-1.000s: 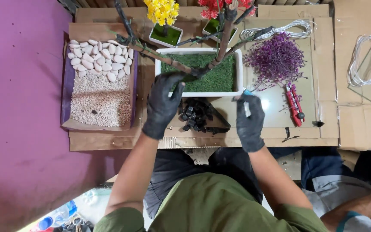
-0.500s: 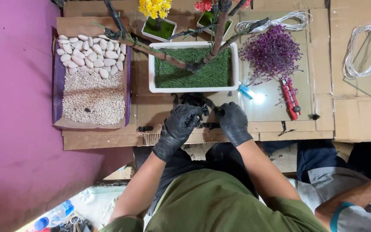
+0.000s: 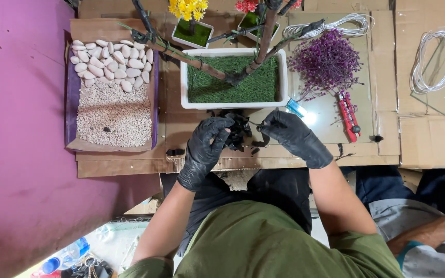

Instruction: The person arranges artificial plants in a white rectangular planter. They place a sheet of green artificial turf into the planter, then insert and adjust several artificial flower stems with yellow and red blooms. The person also handles small black plastic pieces and uses a utility knife to trim the stems.

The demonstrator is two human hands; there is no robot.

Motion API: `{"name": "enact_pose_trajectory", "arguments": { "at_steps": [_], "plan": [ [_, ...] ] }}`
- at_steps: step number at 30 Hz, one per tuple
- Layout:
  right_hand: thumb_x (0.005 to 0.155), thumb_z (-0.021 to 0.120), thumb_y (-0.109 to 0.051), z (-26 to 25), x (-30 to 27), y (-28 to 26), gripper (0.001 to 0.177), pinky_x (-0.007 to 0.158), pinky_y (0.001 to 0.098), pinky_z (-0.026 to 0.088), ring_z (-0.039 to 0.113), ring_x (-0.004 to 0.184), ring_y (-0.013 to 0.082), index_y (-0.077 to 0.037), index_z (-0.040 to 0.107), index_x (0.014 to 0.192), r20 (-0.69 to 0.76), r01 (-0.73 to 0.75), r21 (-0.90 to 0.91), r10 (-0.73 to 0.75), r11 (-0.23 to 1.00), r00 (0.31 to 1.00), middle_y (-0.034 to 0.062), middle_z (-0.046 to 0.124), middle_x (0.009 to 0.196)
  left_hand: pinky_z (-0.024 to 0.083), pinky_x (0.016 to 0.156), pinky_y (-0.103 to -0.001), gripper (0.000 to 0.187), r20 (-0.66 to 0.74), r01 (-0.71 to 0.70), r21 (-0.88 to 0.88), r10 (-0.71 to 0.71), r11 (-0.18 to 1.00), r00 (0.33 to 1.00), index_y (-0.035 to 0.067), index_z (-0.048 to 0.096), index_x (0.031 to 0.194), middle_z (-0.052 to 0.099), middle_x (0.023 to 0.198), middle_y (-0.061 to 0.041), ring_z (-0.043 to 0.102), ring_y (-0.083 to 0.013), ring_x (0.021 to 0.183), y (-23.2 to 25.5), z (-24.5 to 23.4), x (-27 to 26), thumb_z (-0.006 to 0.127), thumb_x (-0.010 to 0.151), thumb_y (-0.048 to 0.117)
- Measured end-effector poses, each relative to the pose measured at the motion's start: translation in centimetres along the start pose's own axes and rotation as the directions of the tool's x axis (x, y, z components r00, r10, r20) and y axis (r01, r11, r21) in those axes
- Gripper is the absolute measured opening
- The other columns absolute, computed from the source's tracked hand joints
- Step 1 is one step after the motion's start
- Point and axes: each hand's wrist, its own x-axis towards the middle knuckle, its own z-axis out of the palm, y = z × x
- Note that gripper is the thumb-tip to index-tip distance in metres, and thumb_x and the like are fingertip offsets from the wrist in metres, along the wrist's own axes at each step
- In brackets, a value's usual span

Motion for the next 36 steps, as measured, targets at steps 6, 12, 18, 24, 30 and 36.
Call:
{"name": "enact_pose_trajectory", "arguments": {
  "at_steps": [6, 12, 18, 24, 30, 36],
  "plan": [
    [0.092, 0.077, -0.01, -0.3, -0.5, -7.6, 0.015, 0.079, 0.0291, 0.054, 0.066, 0.087, 0.012, -0.008, 0.068, 0.103, 0.202, 0.034, 0.004, -0.034, 0.999, 0.979, 0.0068, 0.075, 0.097, 0.059, 0.093, -0.05, 0.021, 0.028, -0.065, -0.105, 0.069, 0.992, 0.997, 0.012, 0.072, 0.117, 0.073, 0.11, -0.013, 0.069, -0.0406, 0.105, 4.0, -2.1, 2.1, 0.061, 0.106, 0.027],
    [0.092, 0.077, -0.009, -1.7, -0.5, -12.3, 0.013, 0.088, 0.0367, 0.057, 0.07, 0.091, 0.0175, -0.007, 0.07, 0.103, 0.321, 0.092, -0.087, -0.06, 0.992, 0.945, 0.0082, 0.076, 0.099, 0.052, 0.106, -0.048, 0.028, 0.132, -0.081, -0.152, 0.102, 0.985, 0.986, 0.014, 0.071, 0.125, 0.073, 0.121, -0.014, 0.066, -0.0378, 0.119, 7.6, -2.3, 4.1, 0.059, 0.106, 0.03],
    [0.092, 0.077, -0.012, -2.8, -0.1, -15.0, 0.014, 0.094, 0.0423, 0.056, 0.07, 0.099, 0.0188, -0.008, 0.07, 0.104, 0.412, 0.143, -0.17, -0.062, 0.975, 0.909, 0.0088, 0.078, 0.103, 0.044, 0.114, -0.05, 0.05, 0.365, 0.239, -0.143, -0.173, 0.961, 0.915, 0.02, 0.069, 0.131, 0.071, 0.13, -0.012, 0.061, -0.0367, 0.128, 7.6, -0.9, 5.5, 0.045, 0.106, 0.056],
    [0.09, 0.078, -0.009, -3.1, -0.4, -16.9, 0.018, 0.09, 0.041, 0.061, 0.076, 0.095, 0.0231, -0.005, 0.072, 0.107, 0.451, 0.174, -0.101, -0.111, 0.98, 0.886, 0.0142, 0.08, 0.1, 0.048, 0.105, -0.057, 0.048, 0.412, 0.281, -0.163, -0.193, 0.946, 0.89, 0.008, 0.072, 0.127, 0.072, 0.115, -0.028, 0.063, -0.0517, 0.115, 7.4, -0.8, 6.8, 0.057, 0.104, 0.049],
    [0.091, 0.076, -0.008, -3.8, 0.1, -16.1, 0.02, 0.089, 0.0411, 0.061, 0.075, 0.095, 0.0224, -0.003, 0.074, 0.11, 0.398, 0.188, -0.162, -0.11, 0.969, 0.911, 0.0152, 0.08, 0.103, 0.053, 0.091, -0.043, 0.02, 0.532, 0.309, -0.378, -0.068, 0.872, 0.844, 0.012, 0.075, 0.107, 0.076, 0.095, -0.012, 0.068, -0.0231, 0.093, 7.4, -2.0, 7.2, 0.061, 0.107, 0.027],
    [0.09, 0.077, -0.014, -2.9, -1.9, -19.2, 0.02, 0.085, 0.0405, 0.062, 0.075, 0.09, 0.0203, -0.004, 0.075, 0.108, 0.41, 0.195, -0.18, -0.107, 0.964, 0.906, 0.0122, 0.08, 0.1, 0.057, 0.091, -0.047, 0.009, 0.435, 0.125, -0.258, 0.0, 0.958, 0.9, 0.01, 0.075, 0.107, 0.077, 0.1, -0.016, 0.073, -0.033, 0.1, 9.1, -3.4, 8.6, 0.073, 0.099, 0.014]
  ]
}}
